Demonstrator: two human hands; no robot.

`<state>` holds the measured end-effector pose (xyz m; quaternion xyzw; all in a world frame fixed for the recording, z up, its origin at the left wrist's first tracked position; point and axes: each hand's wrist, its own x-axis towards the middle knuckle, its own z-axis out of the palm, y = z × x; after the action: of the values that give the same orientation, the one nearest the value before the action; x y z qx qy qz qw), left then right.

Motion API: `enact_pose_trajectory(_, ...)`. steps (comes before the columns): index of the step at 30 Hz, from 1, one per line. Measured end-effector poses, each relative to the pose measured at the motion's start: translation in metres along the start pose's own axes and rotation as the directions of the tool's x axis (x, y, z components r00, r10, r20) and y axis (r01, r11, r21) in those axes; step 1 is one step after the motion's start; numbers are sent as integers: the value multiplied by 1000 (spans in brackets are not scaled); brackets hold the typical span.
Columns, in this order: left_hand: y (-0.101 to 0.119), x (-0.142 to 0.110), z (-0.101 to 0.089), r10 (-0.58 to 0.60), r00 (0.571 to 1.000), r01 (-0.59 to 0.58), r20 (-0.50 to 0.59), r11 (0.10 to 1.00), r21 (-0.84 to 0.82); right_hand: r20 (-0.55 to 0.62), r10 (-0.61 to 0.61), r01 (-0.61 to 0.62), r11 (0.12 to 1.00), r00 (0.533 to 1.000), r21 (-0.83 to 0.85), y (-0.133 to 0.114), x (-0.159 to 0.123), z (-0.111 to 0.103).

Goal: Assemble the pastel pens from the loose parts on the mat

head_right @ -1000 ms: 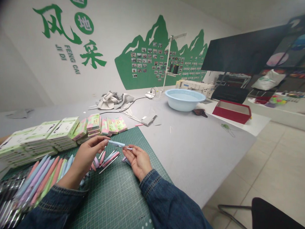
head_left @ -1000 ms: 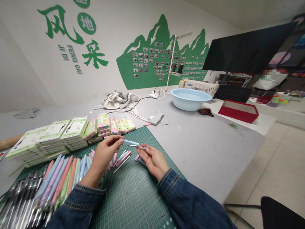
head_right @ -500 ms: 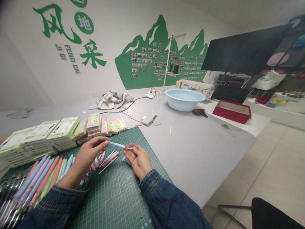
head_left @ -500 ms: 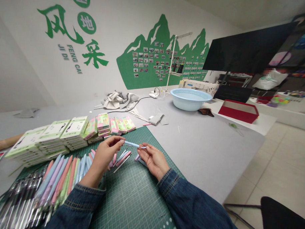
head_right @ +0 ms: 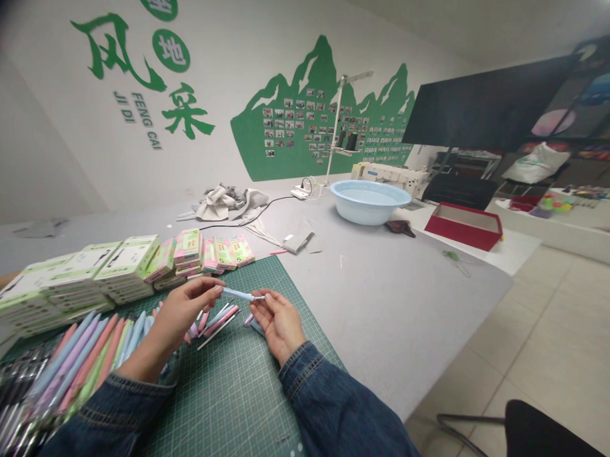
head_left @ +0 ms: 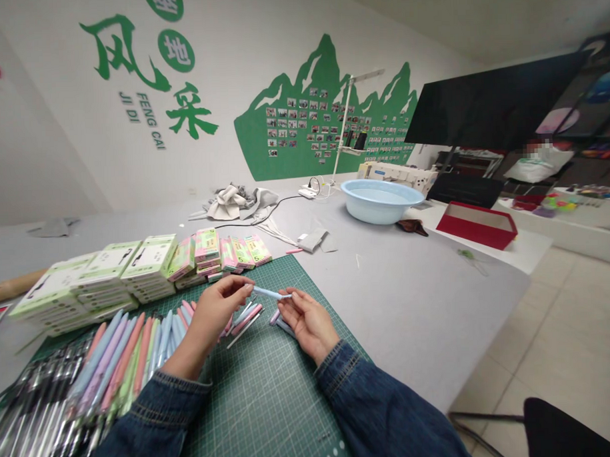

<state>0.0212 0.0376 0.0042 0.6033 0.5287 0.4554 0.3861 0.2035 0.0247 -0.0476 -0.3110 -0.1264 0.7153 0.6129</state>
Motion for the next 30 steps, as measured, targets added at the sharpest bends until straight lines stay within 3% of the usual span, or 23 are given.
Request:
enact_pose_trajectory(10,5,-3,-1,75,997,-75,-28,997,6,-36,21,-21,1000,999,-7,-3,-1,3)
enact_pose_trajectory(14,4,-1,-4,59,998,-59,-22,998,-19,-59,22,-22,1000,998,-3,-5,0,2)
enact_pose_trajectory(18,2,2,-11,-17,999,15,-39,999,-39,-55,-80,82,996,995,41,-11,5,-2)
enact_pose_trajectory(20,-1,3,-12,-89,996,89,20,995,39,-57,-133,136,989,989,50,-13,8,-5)
enact_pose_trajectory(23,-9,2,-9,-171,981,136,96,946,295,-73,-168,171,985,983,39,-14,12,-9)
enact_pose_trajectory(26,-14,-1,0,-116,991,58,70,832,552,-78,-179,181,983,981,22,-14,13,-11)
enact_pose_trajectory(30,-19,-6,11,-39,998,-16,58,680,733,-86,-191,193,981,978,17,-15,13,-12)
